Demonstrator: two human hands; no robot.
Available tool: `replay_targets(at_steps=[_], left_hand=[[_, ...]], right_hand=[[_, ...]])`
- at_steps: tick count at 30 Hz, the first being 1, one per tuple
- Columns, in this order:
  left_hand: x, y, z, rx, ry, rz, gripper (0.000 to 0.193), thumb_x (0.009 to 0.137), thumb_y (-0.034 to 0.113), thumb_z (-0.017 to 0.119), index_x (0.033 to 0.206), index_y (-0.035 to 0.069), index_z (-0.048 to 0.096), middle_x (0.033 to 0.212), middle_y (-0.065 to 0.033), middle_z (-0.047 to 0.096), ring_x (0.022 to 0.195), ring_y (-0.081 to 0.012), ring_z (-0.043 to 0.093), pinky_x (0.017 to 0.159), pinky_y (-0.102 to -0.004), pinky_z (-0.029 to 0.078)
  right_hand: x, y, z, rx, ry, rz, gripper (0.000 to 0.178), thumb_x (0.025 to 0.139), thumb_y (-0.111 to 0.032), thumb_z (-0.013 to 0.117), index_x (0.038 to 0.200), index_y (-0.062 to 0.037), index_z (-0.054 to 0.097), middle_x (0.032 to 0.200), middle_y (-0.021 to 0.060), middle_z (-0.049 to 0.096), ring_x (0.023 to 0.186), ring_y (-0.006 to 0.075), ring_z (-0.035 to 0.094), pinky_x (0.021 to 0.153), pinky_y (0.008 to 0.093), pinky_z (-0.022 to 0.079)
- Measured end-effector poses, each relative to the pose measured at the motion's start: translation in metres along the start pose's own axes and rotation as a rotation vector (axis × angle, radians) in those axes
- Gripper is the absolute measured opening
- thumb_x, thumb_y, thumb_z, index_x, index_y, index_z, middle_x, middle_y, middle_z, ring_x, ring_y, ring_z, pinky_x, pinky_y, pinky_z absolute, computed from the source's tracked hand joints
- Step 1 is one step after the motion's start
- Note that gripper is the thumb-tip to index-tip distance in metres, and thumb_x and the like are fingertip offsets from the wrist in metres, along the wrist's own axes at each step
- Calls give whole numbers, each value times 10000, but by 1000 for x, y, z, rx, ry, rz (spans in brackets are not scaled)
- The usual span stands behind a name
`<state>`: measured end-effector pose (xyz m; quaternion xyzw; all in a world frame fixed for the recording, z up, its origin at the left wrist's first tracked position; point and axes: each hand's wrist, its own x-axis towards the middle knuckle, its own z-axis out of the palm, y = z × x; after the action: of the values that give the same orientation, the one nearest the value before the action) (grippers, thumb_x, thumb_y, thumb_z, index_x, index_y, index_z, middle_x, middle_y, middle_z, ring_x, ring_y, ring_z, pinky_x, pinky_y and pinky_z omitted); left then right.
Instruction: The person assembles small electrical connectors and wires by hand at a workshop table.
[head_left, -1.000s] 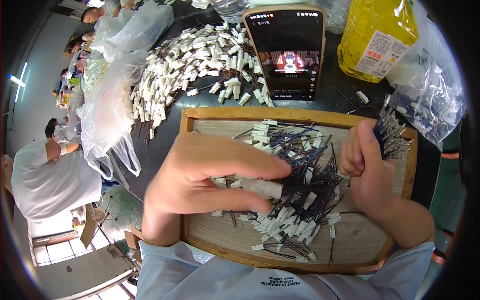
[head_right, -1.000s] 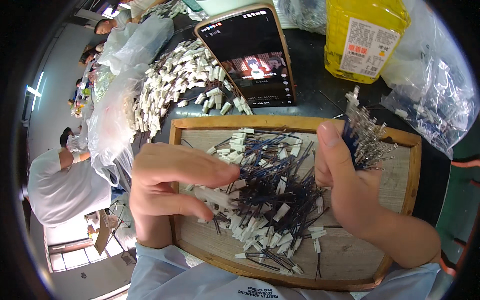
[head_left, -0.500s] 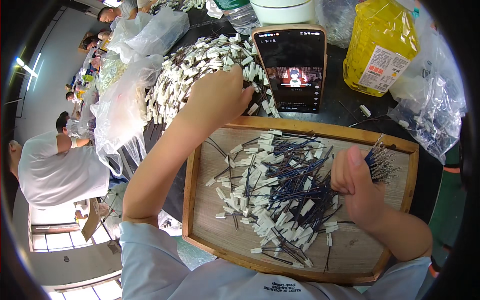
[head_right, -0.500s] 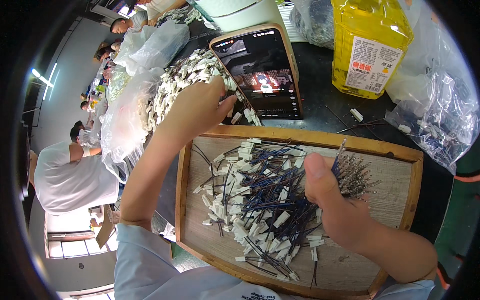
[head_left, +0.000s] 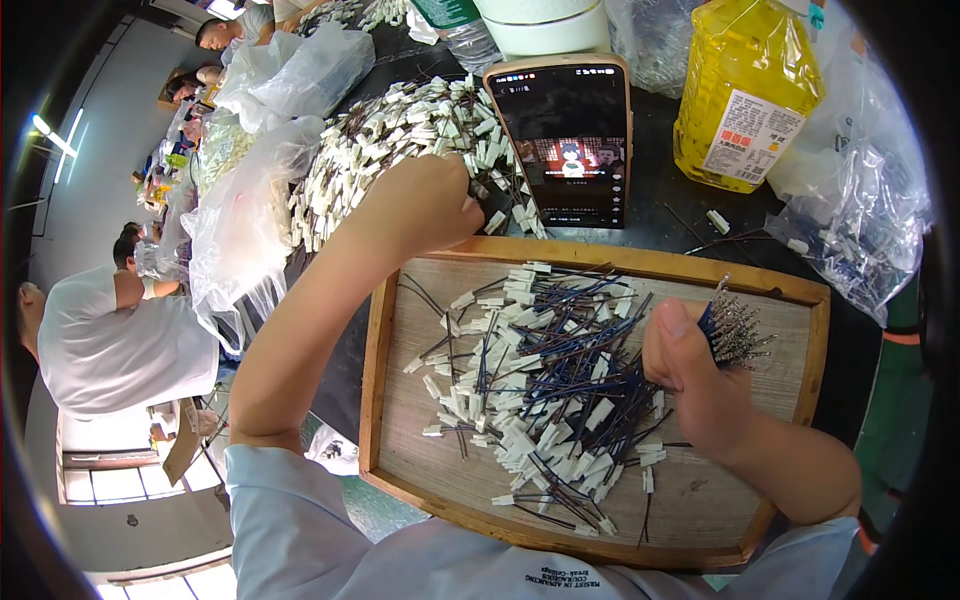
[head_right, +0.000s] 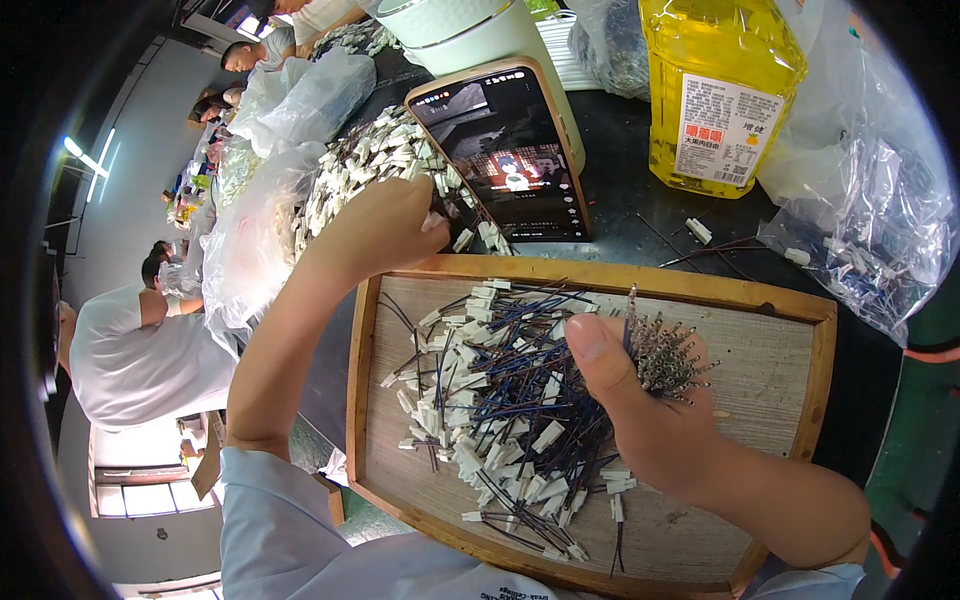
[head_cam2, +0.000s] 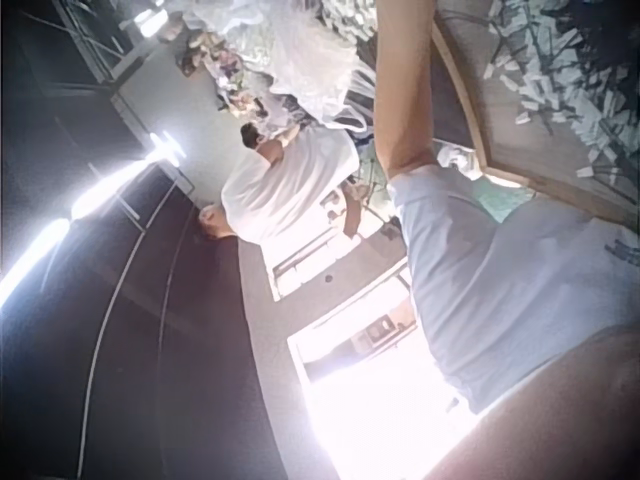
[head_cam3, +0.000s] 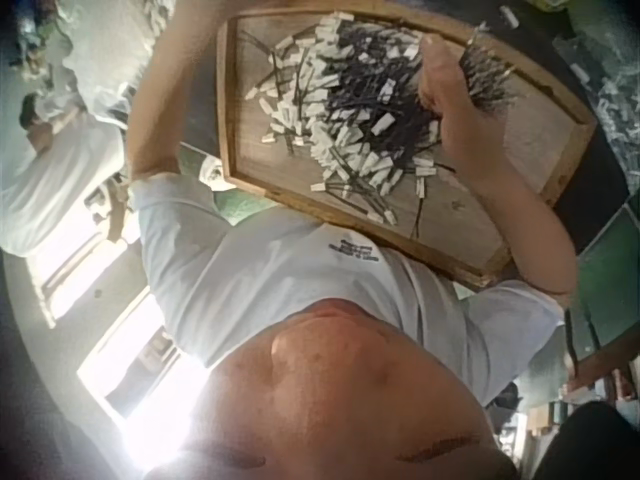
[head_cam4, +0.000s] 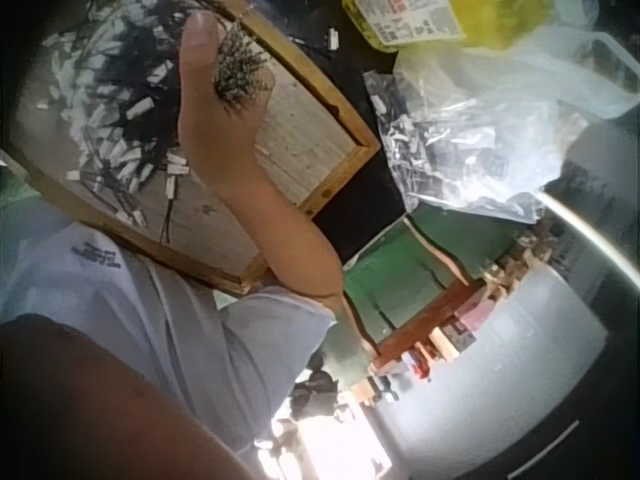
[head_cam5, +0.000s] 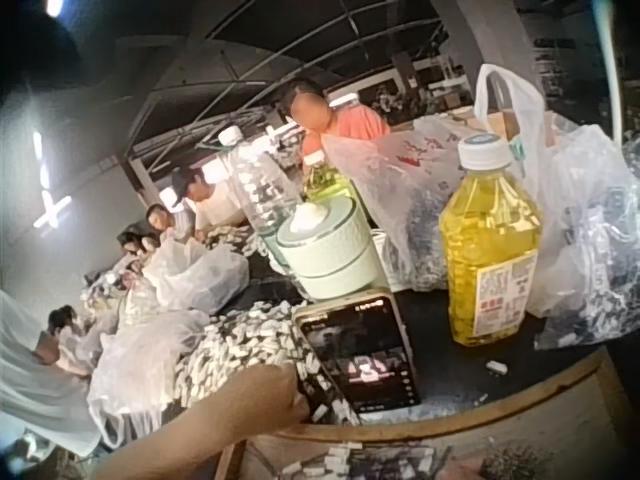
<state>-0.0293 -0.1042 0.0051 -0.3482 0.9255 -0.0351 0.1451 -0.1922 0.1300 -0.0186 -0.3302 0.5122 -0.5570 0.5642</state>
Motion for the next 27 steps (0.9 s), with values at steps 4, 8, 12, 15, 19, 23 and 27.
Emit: replay_targets(at_steps=[4,8,12,15,19,23,27], left_hand=[[3,-18,28,51,95,34,192,759,124,551,851,-44,545,793,-218,619,744,-371,622,695,-442,500],[0,-22,23,42,141,80,177,776,105,537,902,-19,523,790,-190,606,748,-362,620,692,-453,491],[-4,-42,17,-13,183,125,158,788,126,529,882,-1,536,774,-208,602,746,-372,609,687,-461,475],[-15,-57,5,-196,138,78,192,845,178,499,841,-10,538,707,-221,578,712,-394,578,672,-453,443],[-28,-74,-14,-300,-57,-67,244,932,205,434,851,-10,515,714,-199,571,635,-345,585,628,-429,447],[-40,-83,-20,-550,-89,-129,139,916,140,453,920,4,481,796,-165,583,641,-322,587,653,-396,447],[-37,-90,0,-348,23,137,174,904,188,500,998,41,497,783,-163,599,765,-339,593,681,-402,444]], right_hand=[[-1,-2,3,31,11,-10,369,934,-291,511,632,-82,474,581,-91,367,548,29,318,493,216,259],[-1,-1,2,54,-3,11,353,931,-268,527,634,-81,492,578,-96,382,539,23,320,487,208,256],[-1,-1,4,97,21,19,366,932,-275,527,626,-79,487,573,-92,391,532,24,325,483,212,260],[-1,0,3,89,0,-2,377,928,-283,529,615,-78,485,567,-84,393,529,28,331,479,215,260],[-2,2,3,77,9,-17,394,923,-286,532,595,-76,473,549,-73,386,516,37,323,472,223,259],[0,5,3,78,5,-13,409,922,-283,530,577,-77,455,527,-63,375,498,42,315,464,234,254],[1,7,4,102,17,-44,416,922,-281,530,566,-83,443,518,-59,371,490,44,313,460,238,249]])
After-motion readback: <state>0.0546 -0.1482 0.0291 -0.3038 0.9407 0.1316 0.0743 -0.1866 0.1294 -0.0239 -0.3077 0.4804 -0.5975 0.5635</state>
